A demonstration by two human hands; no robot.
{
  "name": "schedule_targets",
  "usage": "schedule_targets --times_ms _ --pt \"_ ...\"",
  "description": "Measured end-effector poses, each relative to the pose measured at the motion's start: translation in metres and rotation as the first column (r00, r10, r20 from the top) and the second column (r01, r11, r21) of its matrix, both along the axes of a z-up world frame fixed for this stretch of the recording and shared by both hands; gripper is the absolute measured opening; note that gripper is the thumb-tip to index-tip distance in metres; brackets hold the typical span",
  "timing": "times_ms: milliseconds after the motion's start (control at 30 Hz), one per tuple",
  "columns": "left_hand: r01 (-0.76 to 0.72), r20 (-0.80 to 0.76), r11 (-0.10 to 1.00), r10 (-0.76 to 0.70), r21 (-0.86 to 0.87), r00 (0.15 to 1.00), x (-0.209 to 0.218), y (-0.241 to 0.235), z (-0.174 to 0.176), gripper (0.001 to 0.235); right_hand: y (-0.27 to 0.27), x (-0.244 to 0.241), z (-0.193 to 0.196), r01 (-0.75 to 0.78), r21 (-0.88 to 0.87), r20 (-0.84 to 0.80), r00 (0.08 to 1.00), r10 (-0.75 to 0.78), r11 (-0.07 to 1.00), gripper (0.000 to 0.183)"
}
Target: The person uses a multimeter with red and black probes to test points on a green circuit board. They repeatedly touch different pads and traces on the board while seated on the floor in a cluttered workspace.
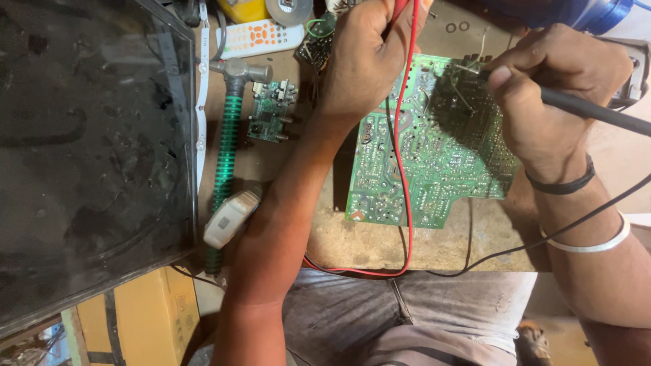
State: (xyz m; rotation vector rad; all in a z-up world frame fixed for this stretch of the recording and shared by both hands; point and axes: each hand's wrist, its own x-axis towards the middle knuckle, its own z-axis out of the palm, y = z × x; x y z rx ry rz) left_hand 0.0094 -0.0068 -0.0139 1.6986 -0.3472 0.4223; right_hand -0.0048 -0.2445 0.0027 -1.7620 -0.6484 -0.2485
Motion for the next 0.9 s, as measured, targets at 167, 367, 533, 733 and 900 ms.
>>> schedule_targets --times_ms 167,367,533,733,900 --pt "-0.003 0.016 1.000 0.003 -0.003 1.000 0.002 -0.001 -0.001 0.038 -0.014 0.005 -0.021 0.067 0.134 0.032 0.997 -0.072 0.989 0.022" --pt "0.024 0.013 0.998 -0.023 -0.052 1.000 0.002 0.000 -0.003 0.038 -0.014 0.015 -0.044 0.075 0.593 -0.013 0.996 -0.084 0.802 0.026" --pt "0.011 0.015 0.999 -0.011 -0.034 1.000 0.002 0.000 -0.004 0.037 0.001 0.011 0.002 -0.104 0.123 0.068 0.993 0.096 0.987 0.023" --pt "0.013 0.042 1.000 -0.013 0.002 0.999 0.006 0.003 -0.005 0.037 0.033 -0.001 0.057 -0.186 -0.479 0.291 0.889 0.355 0.858 0.023" --pt "-0.007 0.012 1.000 0.007 -0.001 1.000 0.005 0.001 -0.005 0.041 0.036 -0.009 0.060 -0.163 -0.467 0.297 0.897 0.327 0.869 0.019"
